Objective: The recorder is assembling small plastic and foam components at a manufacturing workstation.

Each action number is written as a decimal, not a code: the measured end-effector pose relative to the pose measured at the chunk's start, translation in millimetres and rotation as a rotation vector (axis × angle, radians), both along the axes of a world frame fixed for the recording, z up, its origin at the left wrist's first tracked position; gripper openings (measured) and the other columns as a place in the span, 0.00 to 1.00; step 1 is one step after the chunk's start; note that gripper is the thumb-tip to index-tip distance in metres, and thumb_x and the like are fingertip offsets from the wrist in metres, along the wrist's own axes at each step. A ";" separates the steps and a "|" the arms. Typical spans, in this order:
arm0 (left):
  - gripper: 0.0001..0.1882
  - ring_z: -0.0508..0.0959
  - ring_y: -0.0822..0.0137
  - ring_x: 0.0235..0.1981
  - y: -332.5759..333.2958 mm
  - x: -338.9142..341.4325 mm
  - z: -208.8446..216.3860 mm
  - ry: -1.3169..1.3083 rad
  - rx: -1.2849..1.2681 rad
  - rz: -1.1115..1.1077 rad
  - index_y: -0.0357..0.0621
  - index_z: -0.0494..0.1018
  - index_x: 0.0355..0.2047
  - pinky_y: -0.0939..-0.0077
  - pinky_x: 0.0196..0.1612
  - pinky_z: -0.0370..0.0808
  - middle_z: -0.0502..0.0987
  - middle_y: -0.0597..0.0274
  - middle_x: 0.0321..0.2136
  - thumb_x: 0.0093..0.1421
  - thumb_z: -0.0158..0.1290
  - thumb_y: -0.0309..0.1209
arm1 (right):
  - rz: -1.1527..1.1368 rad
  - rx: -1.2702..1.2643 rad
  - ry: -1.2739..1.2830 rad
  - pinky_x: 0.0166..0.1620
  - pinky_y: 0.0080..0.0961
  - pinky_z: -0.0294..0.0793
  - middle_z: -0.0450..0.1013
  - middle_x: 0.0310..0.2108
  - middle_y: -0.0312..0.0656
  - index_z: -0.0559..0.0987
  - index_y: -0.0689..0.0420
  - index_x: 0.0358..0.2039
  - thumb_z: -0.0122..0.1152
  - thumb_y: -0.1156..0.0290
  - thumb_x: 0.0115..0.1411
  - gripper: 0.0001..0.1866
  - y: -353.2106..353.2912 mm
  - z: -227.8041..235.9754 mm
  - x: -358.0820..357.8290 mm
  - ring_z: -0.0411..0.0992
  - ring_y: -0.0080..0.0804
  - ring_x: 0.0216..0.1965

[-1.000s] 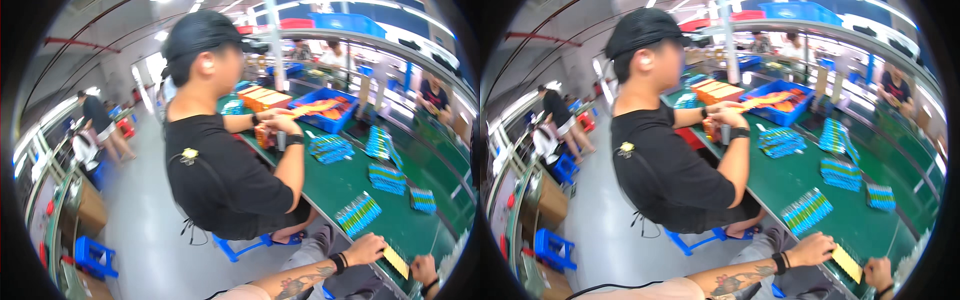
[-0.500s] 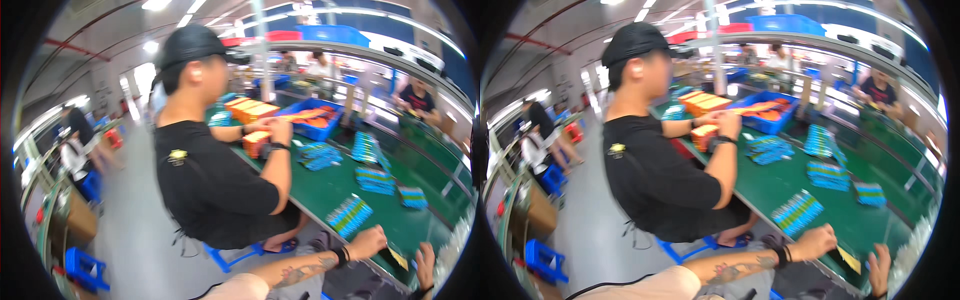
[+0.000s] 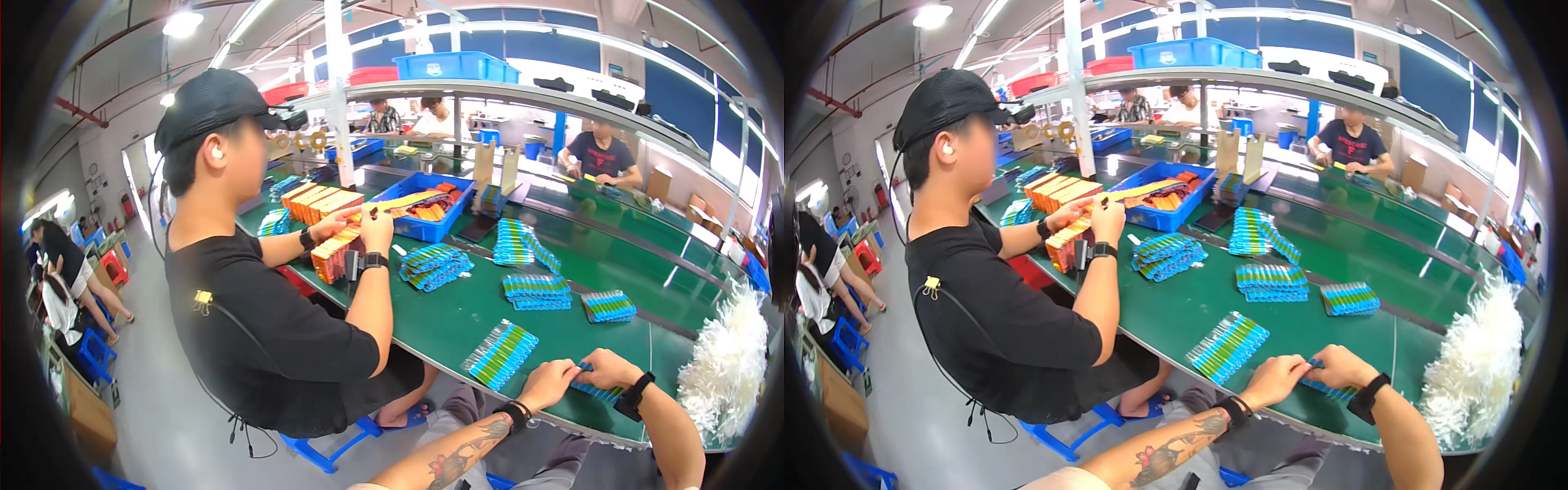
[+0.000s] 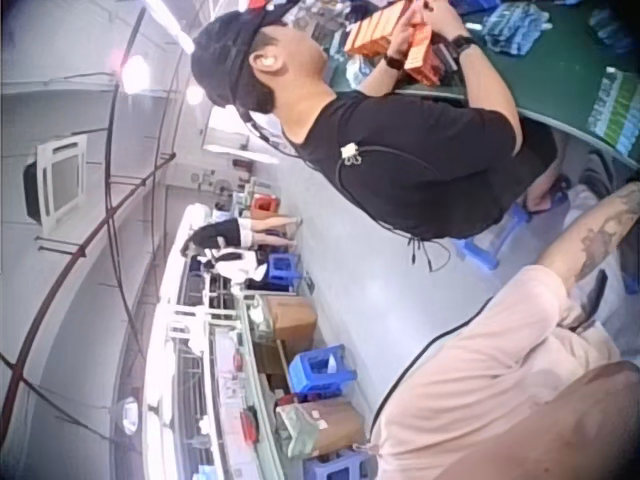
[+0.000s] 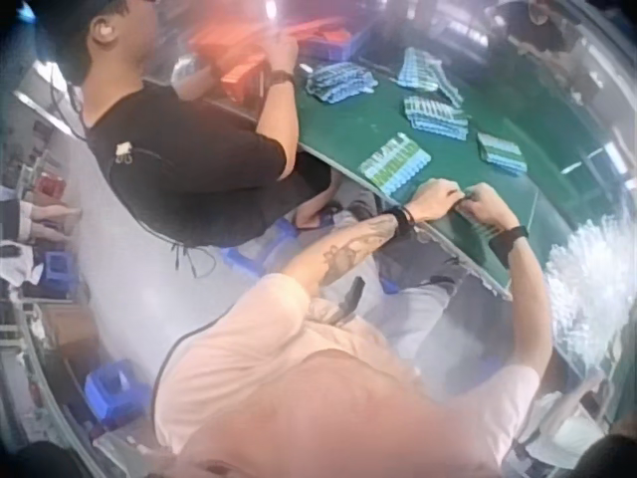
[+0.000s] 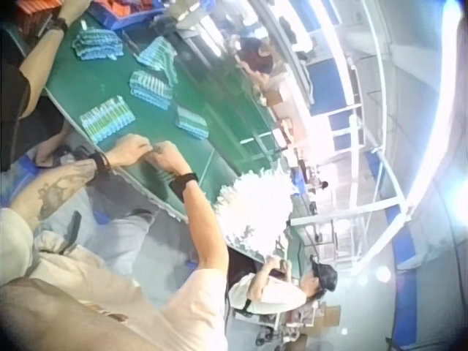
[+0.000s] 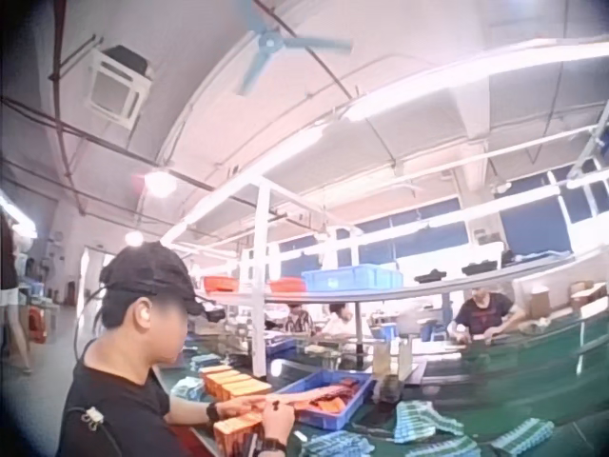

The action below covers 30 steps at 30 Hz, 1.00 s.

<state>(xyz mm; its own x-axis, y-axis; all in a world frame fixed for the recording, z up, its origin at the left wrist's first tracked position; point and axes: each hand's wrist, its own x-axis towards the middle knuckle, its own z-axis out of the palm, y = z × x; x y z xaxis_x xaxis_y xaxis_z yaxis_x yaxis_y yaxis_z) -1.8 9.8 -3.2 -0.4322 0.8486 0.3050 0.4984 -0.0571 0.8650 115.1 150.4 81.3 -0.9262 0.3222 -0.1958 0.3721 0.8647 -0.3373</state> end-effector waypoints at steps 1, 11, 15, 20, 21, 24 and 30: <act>0.17 0.79 0.45 0.32 -1.2 -0.6 0.2 -0.002 -0.004 0.014 0.47 0.79 0.34 0.54 0.34 0.72 0.79 0.50 0.26 0.69 0.48 0.45 | -0.018 -0.040 -0.028 0.33 0.39 0.74 0.77 0.23 0.54 0.84 0.61 0.34 0.69 0.59 0.54 0.17 -0.9 3.2 -0.1 0.74 0.45 0.23; 0.19 0.77 0.44 0.28 -1.1 -6.6 -5.9 -0.039 0.019 0.003 0.44 0.78 0.30 0.53 0.31 0.70 0.76 0.49 0.21 0.69 0.48 0.45 | -0.051 -0.133 -0.136 0.33 0.37 0.74 0.78 0.23 0.51 0.85 0.58 0.35 0.70 0.55 0.54 0.18 2.0 9.4 -10.6 0.74 0.40 0.24; 0.17 0.77 0.44 0.28 -3.3 -9.4 -4.0 -0.050 0.014 -0.031 0.44 0.77 0.32 0.53 0.31 0.69 0.76 0.49 0.22 0.68 0.48 0.43 | -0.048 -0.125 -0.170 0.35 0.37 0.75 0.79 0.25 0.51 0.85 0.59 0.35 0.75 0.56 0.48 0.20 -5.9 16.0 -15.9 0.77 0.43 0.27; 0.15 0.78 0.47 0.29 -2.5 -8.6 -3.3 -0.052 0.079 -0.015 0.45 0.78 0.34 0.55 0.32 0.71 0.78 0.51 0.24 0.68 0.49 0.41 | -0.051 0.025 0.059 0.33 0.40 0.77 0.77 0.24 0.56 0.85 0.60 0.29 0.78 0.64 0.44 0.15 -7.6 3.8 -18.8 0.77 0.54 0.26; 0.14 0.79 0.48 0.29 -3.7 -8.9 -1.8 -0.084 0.064 -0.018 0.45 0.78 0.34 0.56 0.32 0.71 0.79 0.52 0.25 0.67 0.49 0.41 | -0.055 0.019 0.053 0.33 0.40 0.77 0.77 0.24 0.56 0.85 0.60 0.29 0.78 0.64 0.44 0.15 -8.9 1.1 -17.7 0.77 0.54 0.26; 0.13 0.80 0.49 0.30 -1.4 -10.3 2.1 -0.103 0.034 -0.057 0.45 0.79 0.37 0.57 0.33 0.73 0.80 0.52 0.27 0.66 0.51 0.39 | -0.079 0.022 0.049 0.33 0.40 0.77 0.77 0.23 0.55 0.85 0.60 0.29 0.77 0.65 0.44 0.14 -7.4 -0.8 -10.9 0.77 0.53 0.26; 0.13 0.80 0.49 0.29 -7.5 -12.2 -2.3 -0.119 0.012 -0.056 0.43 0.80 0.38 0.58 0.33 0.73 0.80 0.50 0.27 0.65 0.53 0.39 | -0.021 -0.049 -0.026 0.34 0.39 0.76 0.77 0.22 0.53 0.85 0.60 0.27 0.78 0.60 0.43 0.18 -6.2 -2.8 -12.4 0.77 0.51 0.26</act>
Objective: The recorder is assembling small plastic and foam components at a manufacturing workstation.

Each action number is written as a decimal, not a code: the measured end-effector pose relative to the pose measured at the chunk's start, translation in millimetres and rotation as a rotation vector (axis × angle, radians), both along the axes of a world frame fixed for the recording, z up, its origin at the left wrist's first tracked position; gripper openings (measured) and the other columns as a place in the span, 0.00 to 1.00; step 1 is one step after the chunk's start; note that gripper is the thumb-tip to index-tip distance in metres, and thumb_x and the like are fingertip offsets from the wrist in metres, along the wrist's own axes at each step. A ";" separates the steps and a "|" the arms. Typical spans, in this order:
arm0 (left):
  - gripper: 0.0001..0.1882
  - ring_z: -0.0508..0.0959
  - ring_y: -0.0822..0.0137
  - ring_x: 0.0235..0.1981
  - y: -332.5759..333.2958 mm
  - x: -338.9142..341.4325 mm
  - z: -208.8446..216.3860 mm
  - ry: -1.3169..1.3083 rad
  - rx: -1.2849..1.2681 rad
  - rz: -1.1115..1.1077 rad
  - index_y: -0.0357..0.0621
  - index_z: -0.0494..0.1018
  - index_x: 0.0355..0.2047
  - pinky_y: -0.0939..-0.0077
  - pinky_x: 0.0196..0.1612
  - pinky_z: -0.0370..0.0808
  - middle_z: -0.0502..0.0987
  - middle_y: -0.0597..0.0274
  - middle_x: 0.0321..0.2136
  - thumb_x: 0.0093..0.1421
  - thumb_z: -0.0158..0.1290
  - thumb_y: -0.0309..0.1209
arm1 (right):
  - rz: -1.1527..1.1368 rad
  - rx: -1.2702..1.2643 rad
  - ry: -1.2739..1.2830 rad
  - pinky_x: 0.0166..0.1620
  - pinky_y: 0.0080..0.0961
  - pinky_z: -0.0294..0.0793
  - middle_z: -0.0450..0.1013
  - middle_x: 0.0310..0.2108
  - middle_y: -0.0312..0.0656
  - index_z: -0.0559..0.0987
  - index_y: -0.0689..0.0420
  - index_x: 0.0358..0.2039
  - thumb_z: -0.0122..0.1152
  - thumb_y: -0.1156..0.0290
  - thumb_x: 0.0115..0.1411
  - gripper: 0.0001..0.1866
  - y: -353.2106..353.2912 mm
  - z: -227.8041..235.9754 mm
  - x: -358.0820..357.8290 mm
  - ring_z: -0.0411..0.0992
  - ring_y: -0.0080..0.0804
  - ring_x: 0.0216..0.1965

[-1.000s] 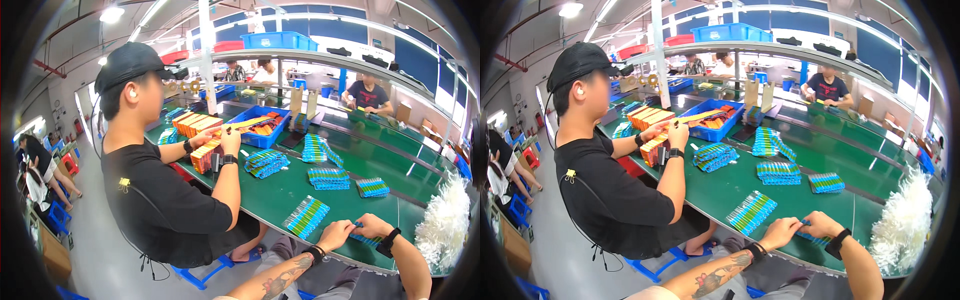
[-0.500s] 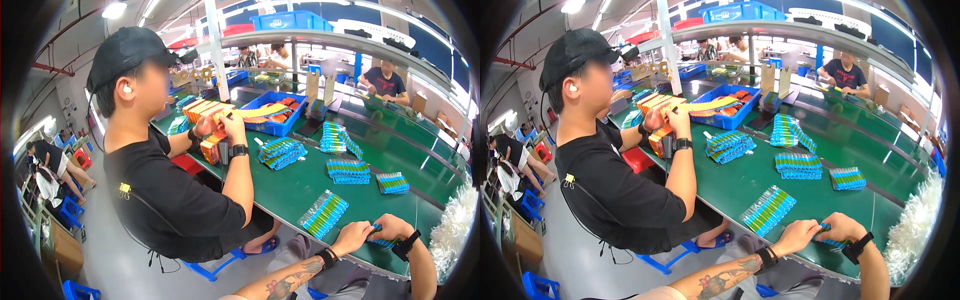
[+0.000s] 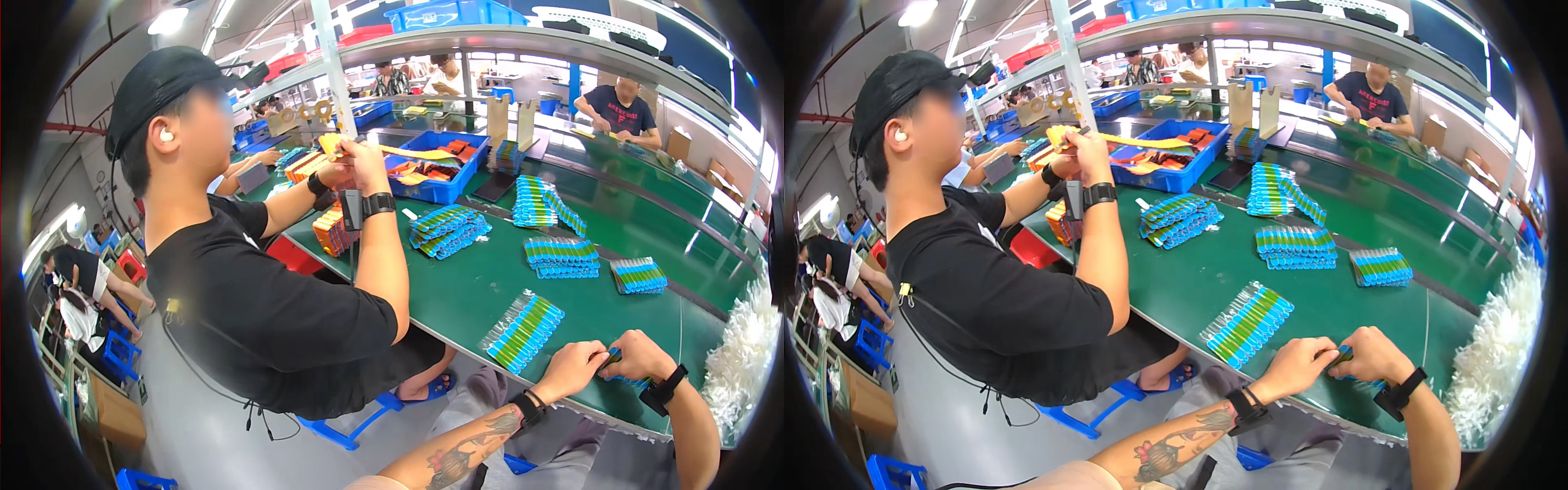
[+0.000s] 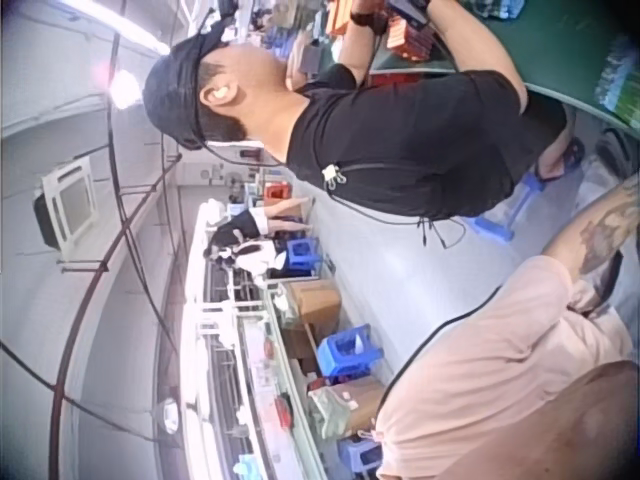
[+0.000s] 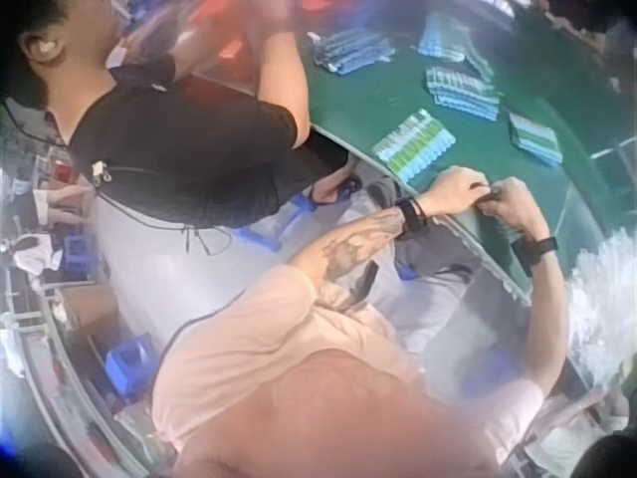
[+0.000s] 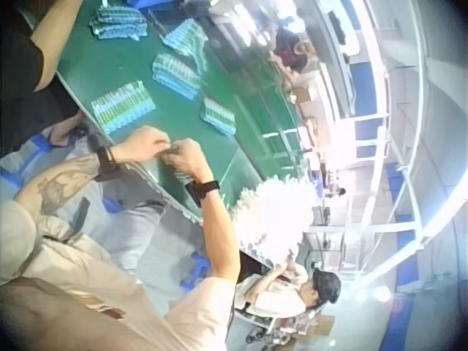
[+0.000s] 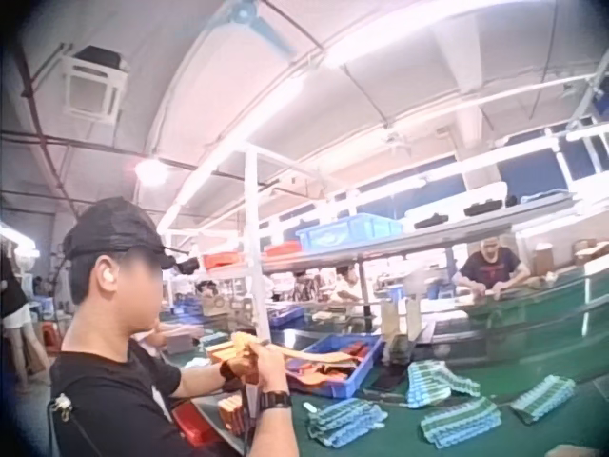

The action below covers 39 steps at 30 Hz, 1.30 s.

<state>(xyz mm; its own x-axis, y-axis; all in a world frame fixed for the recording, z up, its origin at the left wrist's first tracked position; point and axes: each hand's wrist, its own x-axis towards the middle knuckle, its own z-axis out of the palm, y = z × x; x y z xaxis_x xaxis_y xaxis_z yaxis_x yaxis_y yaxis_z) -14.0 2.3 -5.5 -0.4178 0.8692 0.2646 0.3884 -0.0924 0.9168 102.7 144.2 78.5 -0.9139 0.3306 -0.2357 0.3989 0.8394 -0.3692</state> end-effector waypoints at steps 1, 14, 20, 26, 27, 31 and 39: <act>0.13 0.80 0.49 0.29 0.0 1.4 -0.1 0.005 0.013 0.003 0.43 0.80 0.38 0.58 0.32 0.73 0.80 0.50 0.26 0.65 0.53 0.39 | 0.040 0.067 0.007 0.30 0.37 0.74 0.76 0.19 0.54 0.84 0.63 0.27 0.79 0.58 0.40 0.22 2.6 -0.7 2.0 0.73 0.47 0.20; 0.11 0.79 0.48 0.28 2.5 4.8 -0.1 0.039 0.001 0.023 0.43 0.79 0.37 0.57 0.31 0.72 0.78 0.50 0.24 0.66 0.52 0.37 | -0.009 -0.002 -0.179 0.29 0.38 0.73 0.75 0.19 0.52 0.84 0.63 0.29 0.78 0.49 0.43 0.27 17.9 17.6 5.3 0.72 0.42 0.20; 0.11 0.79 0.48 0.27 3.3 3.5 -5.4 0.043 0.053 0.035 0.43 0.78 0.36 0.57 0.31 0.72 0.78 0.50 0.24 0.66 0.52 0.37 | -0.058 0.015 -0.275 0.29 0.35 0.73 0.76 0.19 0.48 0.85 0.59 0.31 0.78 0.49 0.45 0.25 17.5 18.2 9.1 0.71 0.37 0.20; 0.11 0.79 0.47 0.28 0.5 3.6 0.6 0.044 0.010 0.021 0.43 0.77 0.36 0.55 0.32 0.72 0.78 0.50 0.24 0.67 0.51 0.36 | -0.123 -0.041 -0.216 0.29 0.37 0.72 0.74 0.17 0.49 0.85 0.61 0.28 0.77 0.49 0.45 0.25 25.2 16.9 20.3 0.72 0.38 0.20; 0.11 0.79 0.45 0.30 0.0 2.9 0.0 0.042 0.019 0.024 0.42 0.77 0.35 0.52 0.33 0.73 0.79 0.50 0.24 0.67 0.51 0.36 | -0.109 -0.021 -0.225 0.29 0.36 0.72 0.74 0.17 0.48 0.85 0.61 0.28 0.78 0.49 0.45 0.25 26.3 16.9 20.8 0.72 0.37 0.20; 0.11 0.79 0.47 0.26 1.5 4.0 -5.9 0.063 0.080 0.067 0.43 0.78 0.36 0.56 0.30 0.72 0.78 0.50 0.23 0.67 0.52 0.37 | -0.122 -0.020 -0.191 0.29 0.35 0.71 0.74 0.16 0.47 0.85 0.61 0.28 0.78 0.49 0.46 0.26 27.1 19.5 25.5 0.71 0.35 0.20; 0.11 0.79 0.45 0.30 2.6 8.0 -4.7 0.081 0.053 0.036 0.44 0.77 0.37 0.54 0.32 0.73 0.79 0.49 0.25 0.67 0.51 0.37 | -0.267 -0.209 -0.102 0.27 0.34 0.72 0.74 0.16 0.46 0.84 0.64 0.28 0.76 0.51 0.50 0.24 36.6 9.3 40.6 0.70 0.31 0.19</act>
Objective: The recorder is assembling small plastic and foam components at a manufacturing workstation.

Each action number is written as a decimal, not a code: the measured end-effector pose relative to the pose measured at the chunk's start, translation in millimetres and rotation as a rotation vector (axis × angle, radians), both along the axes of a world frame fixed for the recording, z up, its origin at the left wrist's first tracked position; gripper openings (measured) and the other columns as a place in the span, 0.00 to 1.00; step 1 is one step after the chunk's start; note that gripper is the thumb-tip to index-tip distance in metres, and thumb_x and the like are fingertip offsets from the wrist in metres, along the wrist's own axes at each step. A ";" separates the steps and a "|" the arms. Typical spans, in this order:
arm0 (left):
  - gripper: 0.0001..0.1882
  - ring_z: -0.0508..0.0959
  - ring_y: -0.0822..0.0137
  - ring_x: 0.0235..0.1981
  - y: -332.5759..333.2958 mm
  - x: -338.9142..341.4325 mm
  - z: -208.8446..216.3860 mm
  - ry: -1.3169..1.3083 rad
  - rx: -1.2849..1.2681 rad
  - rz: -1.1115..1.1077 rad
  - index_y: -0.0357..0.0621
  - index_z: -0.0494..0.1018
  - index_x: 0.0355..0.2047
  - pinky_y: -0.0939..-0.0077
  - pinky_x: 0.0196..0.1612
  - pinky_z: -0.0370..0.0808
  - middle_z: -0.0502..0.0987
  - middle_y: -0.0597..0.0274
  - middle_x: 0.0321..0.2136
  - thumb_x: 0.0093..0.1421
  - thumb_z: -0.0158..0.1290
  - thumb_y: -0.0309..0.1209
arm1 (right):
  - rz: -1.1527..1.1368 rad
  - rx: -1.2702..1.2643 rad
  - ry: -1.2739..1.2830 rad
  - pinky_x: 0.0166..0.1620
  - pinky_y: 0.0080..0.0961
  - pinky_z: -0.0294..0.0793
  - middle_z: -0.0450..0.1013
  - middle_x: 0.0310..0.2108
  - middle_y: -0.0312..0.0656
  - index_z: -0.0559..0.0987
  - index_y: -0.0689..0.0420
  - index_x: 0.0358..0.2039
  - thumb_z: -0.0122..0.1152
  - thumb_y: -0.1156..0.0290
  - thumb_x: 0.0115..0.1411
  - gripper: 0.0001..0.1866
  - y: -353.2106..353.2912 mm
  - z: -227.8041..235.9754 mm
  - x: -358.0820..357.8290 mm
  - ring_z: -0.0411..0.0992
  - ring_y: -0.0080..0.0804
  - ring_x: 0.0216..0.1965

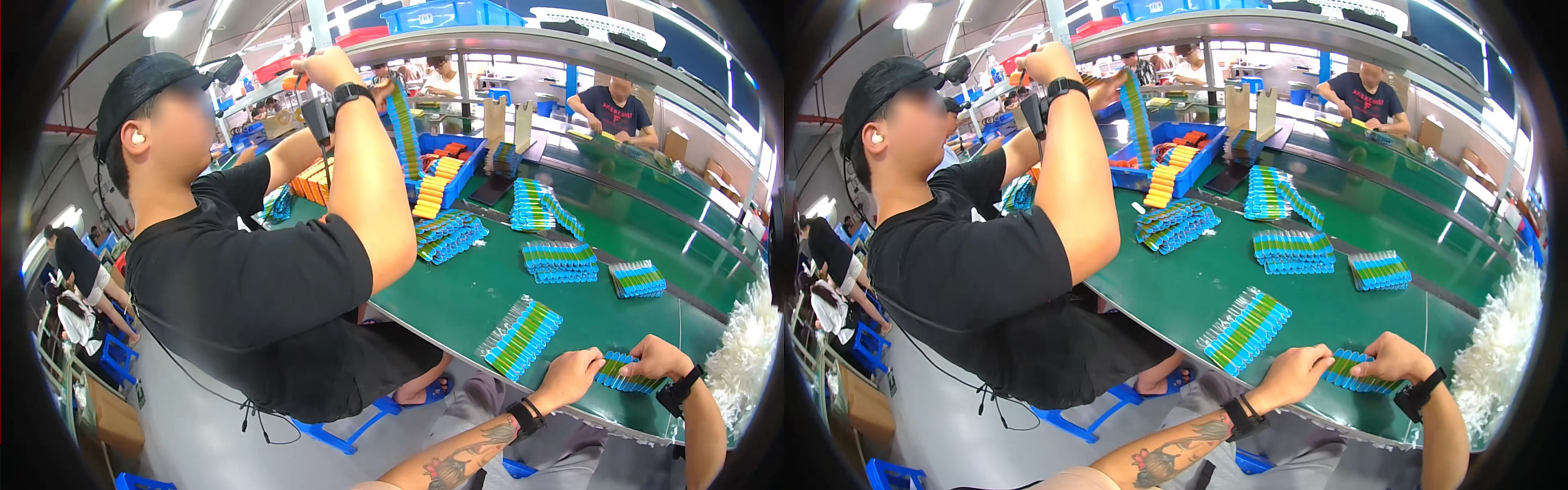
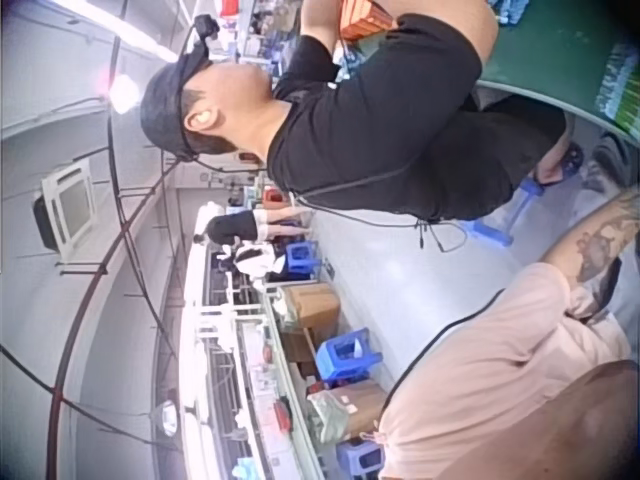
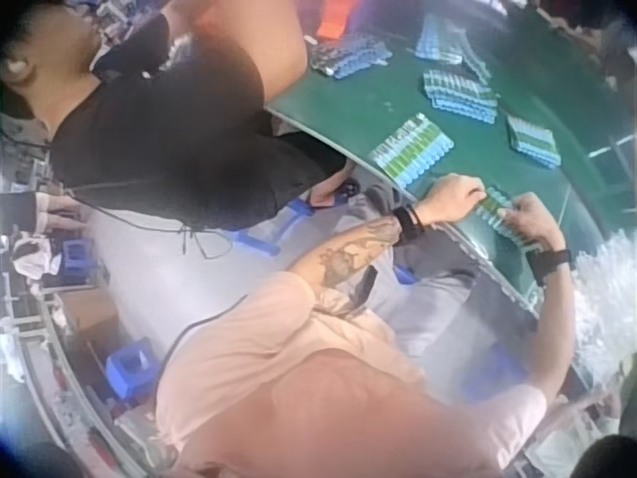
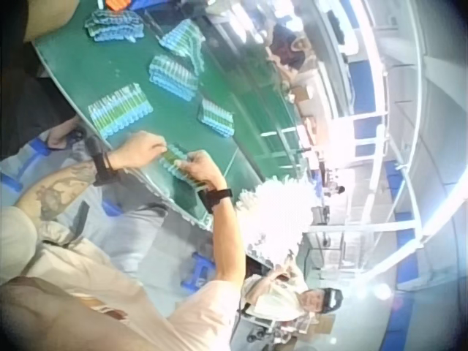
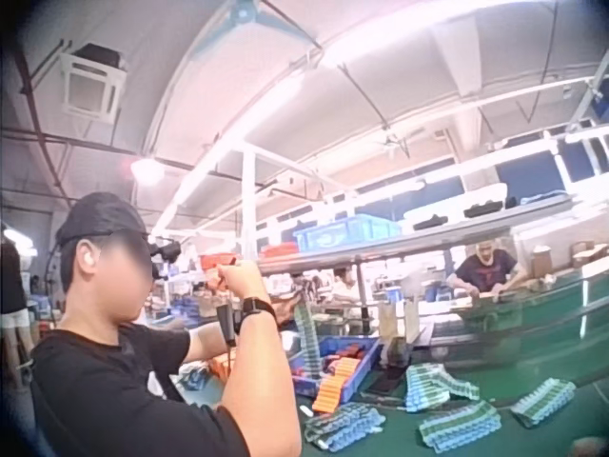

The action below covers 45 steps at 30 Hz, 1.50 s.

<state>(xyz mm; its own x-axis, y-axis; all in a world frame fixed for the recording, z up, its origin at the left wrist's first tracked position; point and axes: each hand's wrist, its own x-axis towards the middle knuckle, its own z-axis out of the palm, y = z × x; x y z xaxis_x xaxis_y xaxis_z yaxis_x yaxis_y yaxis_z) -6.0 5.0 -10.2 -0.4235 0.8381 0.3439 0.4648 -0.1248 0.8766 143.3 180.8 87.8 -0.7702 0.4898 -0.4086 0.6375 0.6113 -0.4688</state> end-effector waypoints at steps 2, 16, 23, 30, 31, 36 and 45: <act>0.11 0.79 0.45 0.30 -0.9 -3.2 -0.5 0.012 -0.021 0.014 0.44 0.77 0.37 0.53 0.32 0.73 0.79 0.49 0.26 0.67 0.51 0.37 | 0.015 0.112 -0.037 0.27 0.34 0.71 0.74 0.16 0.46 0.84 0.64 0.26 0.76 0.51 0.50 0.24 -1.0 2.8 -6.4 0.70 0.30 0.19; 0.09 0.79 0.42 0.36 -3.9 -8.6 -14.7 0.024 0.016 0.090 0.43 0.77 0.37 0.50 0.37 0.73 0.80 0.47 0.30 0.66 0.52 0.35 | 0.259 0.213 0.014 0.24 0.37 0.69 0.71 0.14 0.49 0.83 0.64 0.23 0.73 0.48 0.50 0.27 15.1 -21.8 -12.8 0.68 0.33 0.16; 0.07 0.77 0.39 0.34 9.0 5.7 -16.9 0.005 0.066 0.089 0.41 0.74 0.32 0.45 0.37 0.71 0.77 0.44 0.28 0.64 0.51 0.31 | 0.104 0.263 0.028 0.16 0.33 0.60 0.57 0.06 0.41 0.71 0.66 0.09 0.75 0.54 0.40 0.29 45.4 -40.4 18.0 0.58 0.24 0.11; 0.08 0.76 0.38 0.35 7.6 9.5 -14.1 -0.019 0.072 0.112 0.38 0.72 0.30 0.45 0.38 0.70 0.77 0.42 0.27 0.64 0.51 0.30 | -0.084 0.304 0.411 0.16 0.31 0.60 0.64 0.08 0.35 0.71 0.66 0.09 0.74 0.58 0.40 0.26 61.1 -79.0 31.7 0.62 0.20 0.15; 0.08 0.76 0.39 0.35 5.9 9.4 -17.0 -0.028 0.078 0.103 0.38 0.72 0.30 0.45 0.38 0.70 0.76 0.43 0.27 0.64 0.50 0.30 | -0.059 0.185 0.219 0.20 0.33 0.62 0.66 0.13 0.35 0.68 0.63 0.11 0.77 0.61 0.43 0.25 64.8 -72.6 28.3 0.62 0.22 0.19; 0.07 0.76 0.40 0.36 9.4 11.9 -19.6 0.021 0.061 0.135 0.39 0.71 0.32 0.47 0.38 0.70 0.77 0.43 0.29 0.64 0.50 0.30 | -0.051 0.122 0.292 0.20 0.32 0.61 0.66 0.13 0.34 0.69 0.63 0.11 0.77 0.60 0.45 0.26 53.5 -72.5 27.2 0.62 0.21 0.19; 0.05 0.77 0.40 0.36 16.3 4.7 -21.9 0.034 0.109 0.115 0.41 0.73 0.36 0.46 0.38 0.71 0.78 0.44 0.27 0.62 0.49 0.27 | -0.004 0.475 0.084 0.23 0.33 0.72 0.70 0.10 0.42 0.77 0.65 0.11 0.78 0.57 0.31 0.24 63.6 -71.7 7.3 0.70 0.30 0.15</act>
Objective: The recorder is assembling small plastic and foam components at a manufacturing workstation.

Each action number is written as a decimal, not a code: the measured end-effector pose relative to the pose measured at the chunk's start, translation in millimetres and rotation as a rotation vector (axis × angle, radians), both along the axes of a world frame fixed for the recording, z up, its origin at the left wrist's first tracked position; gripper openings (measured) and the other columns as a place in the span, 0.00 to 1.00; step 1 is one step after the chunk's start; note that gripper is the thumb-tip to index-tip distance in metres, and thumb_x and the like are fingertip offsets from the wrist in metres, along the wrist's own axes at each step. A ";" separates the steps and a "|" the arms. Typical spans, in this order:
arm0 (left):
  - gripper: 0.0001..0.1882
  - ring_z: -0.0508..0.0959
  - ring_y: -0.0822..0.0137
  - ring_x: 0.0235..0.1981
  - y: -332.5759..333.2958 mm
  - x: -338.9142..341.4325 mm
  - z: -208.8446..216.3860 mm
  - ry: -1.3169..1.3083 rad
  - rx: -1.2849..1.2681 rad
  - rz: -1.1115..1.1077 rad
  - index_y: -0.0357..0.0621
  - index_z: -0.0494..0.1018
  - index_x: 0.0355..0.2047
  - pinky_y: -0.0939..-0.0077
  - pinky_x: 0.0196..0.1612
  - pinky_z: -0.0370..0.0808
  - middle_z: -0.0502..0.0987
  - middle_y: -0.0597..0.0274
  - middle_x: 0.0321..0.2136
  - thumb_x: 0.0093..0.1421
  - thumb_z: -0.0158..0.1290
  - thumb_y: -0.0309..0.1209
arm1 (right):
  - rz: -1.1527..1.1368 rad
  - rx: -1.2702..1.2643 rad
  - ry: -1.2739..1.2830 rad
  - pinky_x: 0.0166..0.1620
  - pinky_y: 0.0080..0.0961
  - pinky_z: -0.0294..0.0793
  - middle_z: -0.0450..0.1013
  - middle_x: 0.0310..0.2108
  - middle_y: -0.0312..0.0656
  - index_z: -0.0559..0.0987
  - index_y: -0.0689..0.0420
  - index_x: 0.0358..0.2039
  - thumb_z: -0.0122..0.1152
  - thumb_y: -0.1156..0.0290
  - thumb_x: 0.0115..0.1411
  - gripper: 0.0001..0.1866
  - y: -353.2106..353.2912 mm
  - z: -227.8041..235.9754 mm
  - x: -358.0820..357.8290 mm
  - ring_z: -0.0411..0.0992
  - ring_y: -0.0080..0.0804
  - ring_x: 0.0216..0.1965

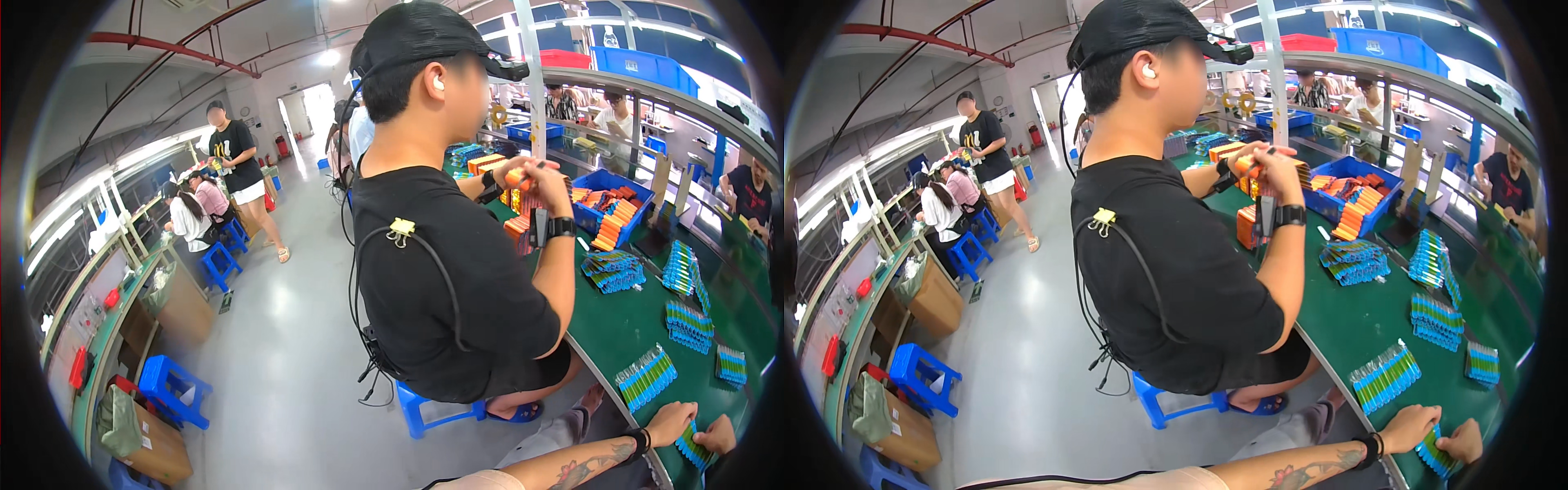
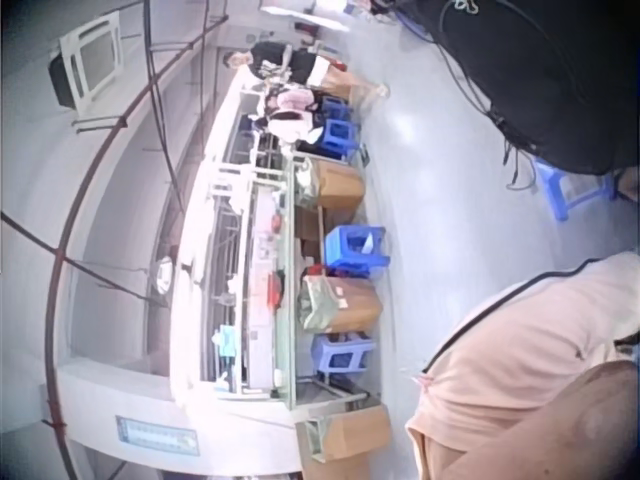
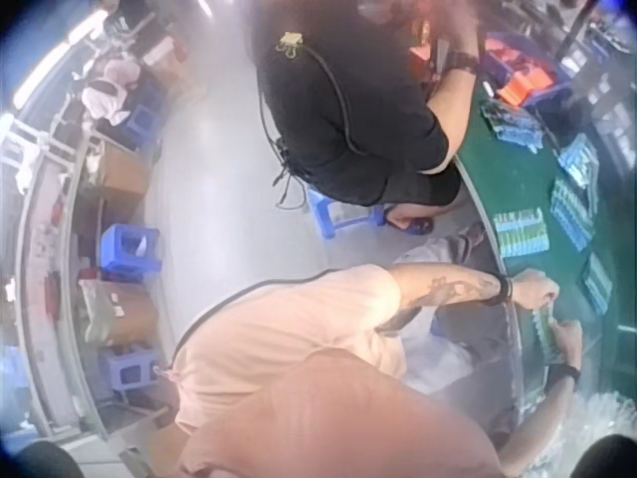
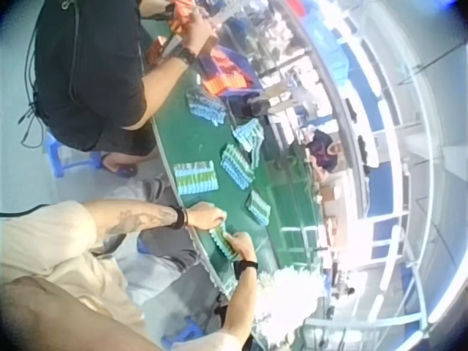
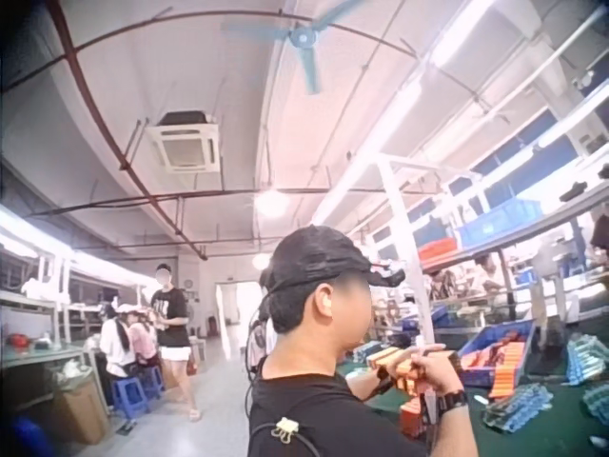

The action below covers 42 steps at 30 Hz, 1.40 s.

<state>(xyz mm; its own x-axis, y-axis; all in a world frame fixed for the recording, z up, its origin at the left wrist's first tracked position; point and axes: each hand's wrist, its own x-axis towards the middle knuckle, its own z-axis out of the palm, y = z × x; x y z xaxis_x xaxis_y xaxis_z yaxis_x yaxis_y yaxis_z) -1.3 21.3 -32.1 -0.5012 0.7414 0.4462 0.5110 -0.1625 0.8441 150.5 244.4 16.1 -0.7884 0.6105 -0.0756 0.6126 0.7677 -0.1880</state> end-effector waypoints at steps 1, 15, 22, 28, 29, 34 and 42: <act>0.05 0.77 0.41 0.35 0.9 -0.4 -1.9 0.011 0.011 0.028 0.41 0.73 0.35 0.46 0.38 0.71 0.77 0.45 0.27 0.62 0.49 0.27 | 0.019 0.049 -0.020 0.25 0.34 0.74 0.71 0.10 0.45 0.79 0.65 0.11 0.78 0.57 0.30 0.23 -9.6 13.9 -8.4 0.72 0.34 0.15; 0.31 0.74 0.45 0.49 -21.9 -3.1 -15.4 0.219 -0.115 -0.053 0.39 0.74 0.48 0.45 0.59 0.65 0.74 0.48 0.45 0.42 0.69 0.32 | 0.441 0.197 0.081 0.56 0.44 0.72 0.78 0.45 0.54 0.84 0.58 0.42 0.73 0.55 0.44 0.26 -145.8 160.9 -180.7 0.72 0.53 0.51; 0.33 0.70 0.45 0.57 -15.5 16.3 2.4 0.207 -0.232 -0.186 0.38 0.74 0.51 0.46 0.66 0.60 0.68 0.43 0.54 0.45 0.70 0.36 | 0.446 0.215 0.209 0.63 0.38 0.67 0.72 0.56 0.59 0.74 0.63 0.58 0.72 0.60 0.47 0.38 -201.8 232.1 -228.1 0.69 0.54 0.58; 0.25 0.70 0.47 0.55 -21.8 20.1 8.3 0.310 -0.237 -0.102 0.38 0.76 0.50 0.51 0.61 0.64 0.66 0.43 0.56 0.54 0.65 0.37 | 0.410 0.170 0.162 0.56 0.39 0.73 0.74 0.51 0.64 0.66 0.65 0.64 0.70 0.60 0.49 0.44 -252.3 258.9 -252.8 0.76 0.55 0.50; 0.24 0.70 0.48 0.55 -20.4 20.0 7.1 0.323 -0.235 -0.120 0.39 0.77 0.48 0.52 0.60 0.65 0.66 0.44 0.55 0.54 0.65 0.38 | 0.404 0.176 0.153 0.56 0.39 0.73 0.74 0.51 0.64 0.66 0.65 0.64 0.70 0.60 0.49 0.44 -240.8 253.5 -260.2 0.76 0.55 0.50; 0.21 0.72 0.50 0.53 -13.9 15.6 -4.7 0.424 -0.228 -0.097 0.39 0.79 0.43 0.51 0.60 0.64 0.70 0.47 0.52 0.54 0.65 0.40 | 0.537 0.161 0.211 0.26 0.31 0.77 0.78 0.29 0.56 0.59 0.63 0.69 0.68 0.69 0.51 0.46 -240.7 247.3 -273.5 0.75 0.35 0.17; 0.22 0.73 0.51 0.54 -10.9 25.6 2.9 0.411 -0.170 -0.155 0.39 0.77 0.44 0.52 0.58 0.64 0.71 0.47 0.50 0.52 0.66 0.37 | 0.535 0.306 0.181 0.49 0.36 0.78 0.72 0.55 0.64 0.62 0.62 0.68 0.70 0.65 0.50 0.46 -236.8 246.7 -272.3 0.79 0.50 0.45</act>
<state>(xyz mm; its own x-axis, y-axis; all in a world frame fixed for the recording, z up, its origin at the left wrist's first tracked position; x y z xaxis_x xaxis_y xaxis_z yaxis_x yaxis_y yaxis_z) 24.3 10.4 -29.2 -0.1862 0.8733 0.4501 0.7890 -0.1401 0.5982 -121.8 7.5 262.8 -0.9738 0.1025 0.2028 0.1094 0.9937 0.0230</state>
